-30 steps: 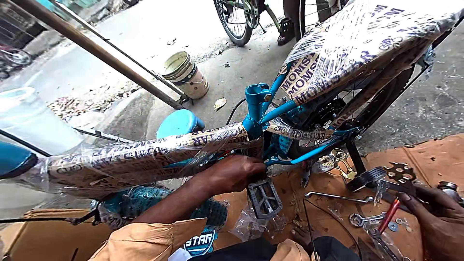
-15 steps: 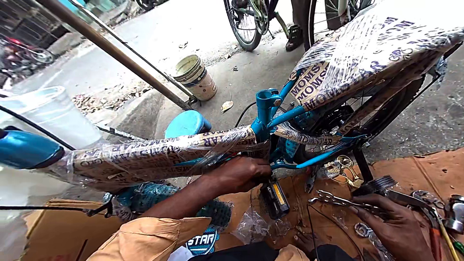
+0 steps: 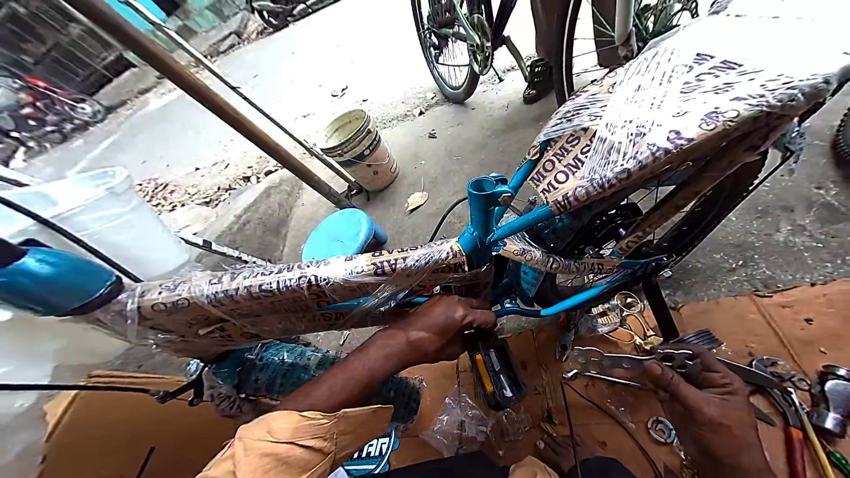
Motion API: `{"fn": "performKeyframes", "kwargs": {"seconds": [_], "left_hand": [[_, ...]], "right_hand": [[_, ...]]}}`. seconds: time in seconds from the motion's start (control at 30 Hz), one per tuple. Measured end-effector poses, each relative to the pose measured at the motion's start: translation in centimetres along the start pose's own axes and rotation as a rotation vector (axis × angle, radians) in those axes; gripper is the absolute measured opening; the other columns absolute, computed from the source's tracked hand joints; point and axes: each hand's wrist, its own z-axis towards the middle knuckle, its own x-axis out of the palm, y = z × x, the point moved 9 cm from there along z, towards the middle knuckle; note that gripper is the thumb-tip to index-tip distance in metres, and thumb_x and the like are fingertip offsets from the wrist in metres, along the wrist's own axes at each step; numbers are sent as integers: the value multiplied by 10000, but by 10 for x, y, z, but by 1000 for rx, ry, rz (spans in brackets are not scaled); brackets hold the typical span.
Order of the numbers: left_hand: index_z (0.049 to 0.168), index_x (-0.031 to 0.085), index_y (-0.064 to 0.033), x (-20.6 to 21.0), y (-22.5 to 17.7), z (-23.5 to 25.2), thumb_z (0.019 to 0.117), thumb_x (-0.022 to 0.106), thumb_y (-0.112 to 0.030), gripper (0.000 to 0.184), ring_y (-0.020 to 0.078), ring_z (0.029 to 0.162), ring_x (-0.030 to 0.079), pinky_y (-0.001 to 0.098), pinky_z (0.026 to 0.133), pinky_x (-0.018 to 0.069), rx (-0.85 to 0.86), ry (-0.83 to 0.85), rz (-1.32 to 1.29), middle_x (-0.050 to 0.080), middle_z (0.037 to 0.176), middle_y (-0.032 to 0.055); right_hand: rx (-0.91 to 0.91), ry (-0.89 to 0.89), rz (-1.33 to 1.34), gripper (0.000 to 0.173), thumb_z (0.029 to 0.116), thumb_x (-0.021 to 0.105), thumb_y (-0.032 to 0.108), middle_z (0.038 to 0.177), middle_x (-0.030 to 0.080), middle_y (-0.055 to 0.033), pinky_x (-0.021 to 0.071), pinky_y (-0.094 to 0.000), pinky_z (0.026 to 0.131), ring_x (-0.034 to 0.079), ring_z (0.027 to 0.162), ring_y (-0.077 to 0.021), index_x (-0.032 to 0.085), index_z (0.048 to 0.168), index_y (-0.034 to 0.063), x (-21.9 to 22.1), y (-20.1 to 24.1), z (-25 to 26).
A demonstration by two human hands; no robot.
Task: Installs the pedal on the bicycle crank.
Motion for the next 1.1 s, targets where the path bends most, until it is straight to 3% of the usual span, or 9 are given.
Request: {"fn": "performKeyframes", "kwargs": {"seconds": [0.13, 0.2, 0.23, 0.3, 0.33, 0.43, 0.63, 0.97, 1.1], "left_hand": [[1332, 629, -170, -3, 5, -32, 931, 658, -34, 424, 107, 1035, 692, 369, 932, 599, -121, -265, -204, 707, 1177, -21], [1369, 617, -138, 5, 14, -60, 1015, 545, -108, 363, 170, 1042, 707, 371, 930, 613, -284, -531, -464, 711, 1193, 28], [1340, 622, -99, 17, 17, -74, 1048, 521, -250, 344, 225, 1015, 709, 387, 875, 621, -397, -668, -629, 712, 1175, 75], [1411, 490, -24, 48, 9, -83, 963, 540, -648, 770, 260, 996, 695, 411, 783, 628, -537, -793, -883, 670, 1205, 118], [1468, 401, 0, 64, -1, -80, 890, 584, -723, 944, 258, 1022, 694, 419, 785, 628, -555, -796, -992, 658, 1241, 126], [1493, 282, 63, 94, -30, -67, 898, 686, -594, 975, 245, 1087, 693, 421, 884, 627, -528, -794, -1258, 643, 1275, 151], [1508, 280, 67, 99, -36, -72, 963, 669, -425, 831, 276, 1119, 680, 434, 938, 600, -491, -815, -1462, 639, 1285, 178], [1543, 229, 44, 111, -34, -70, 936, 704, -450, 915, 335, 1192, 643, 514, 984, 574, -365, -854, -1650, 562, 1389, 208], [1481, 351, 15, 127, -30, -64, 921, 735, -402, 797, 389, 1190, 637, 548, 982, 552, -196, -862, -1899, 580, 1372, 251]], "right_hand": [[-2, 68, 140, 227, 856, 817, 140, 897, 747, -122, 638, -303, 685, 735, 721, -190, 719, 1060, 119, 36, 3, 6], [-2, 123, 193, 224, 881, 798, 128, 938, 744, -146, 643, -324, 724, 741, 769, -214, 707, 1084, 98, 54, 4, 8], [-1, 147, 217, 225, 888, 791, 122, 951, 745, -157, 643, -333, 733, 743, 782, -220, 706, 1093, 92, 63, 3, 10], [2, 190, 240, 215, 894, 787, 130, 956, 741, -151, 639, -336, 748, 735, 795, -214, 714, 1095, 107, 82, 1, 17], [6, 209, 239, 210, 898, 782, 127, 952, 740, -148, 635, -330, 753, 733, 801, -210, 720, 1097, 113, 92, 0, 20], [-8, 291, 223, 181, 914, 764, 126, 955, 738, -125, 635, -319, 760, 732, 813, -192, 719, 1088, 116, 122, 1, 27], [-187, 483, 22, 176, 919, 742, 82, 987, 732, -92, 639, -314, 732, 720, 798, -172, 708, 1090, 107, 160, 23, 40], [-267, 694, -206, 159, 895, 745, 62, 960, 721, -55, 618, -281, 627, 689, 731, -148, 695, 1044, 86, 199, 55, 40], [-421, 745, -347, 136, 922, 751, 149, 887, 724, 12, 628, -290, 685, 696, 761, -89, 712, 1037, 87, 239, 64, 34]]}}
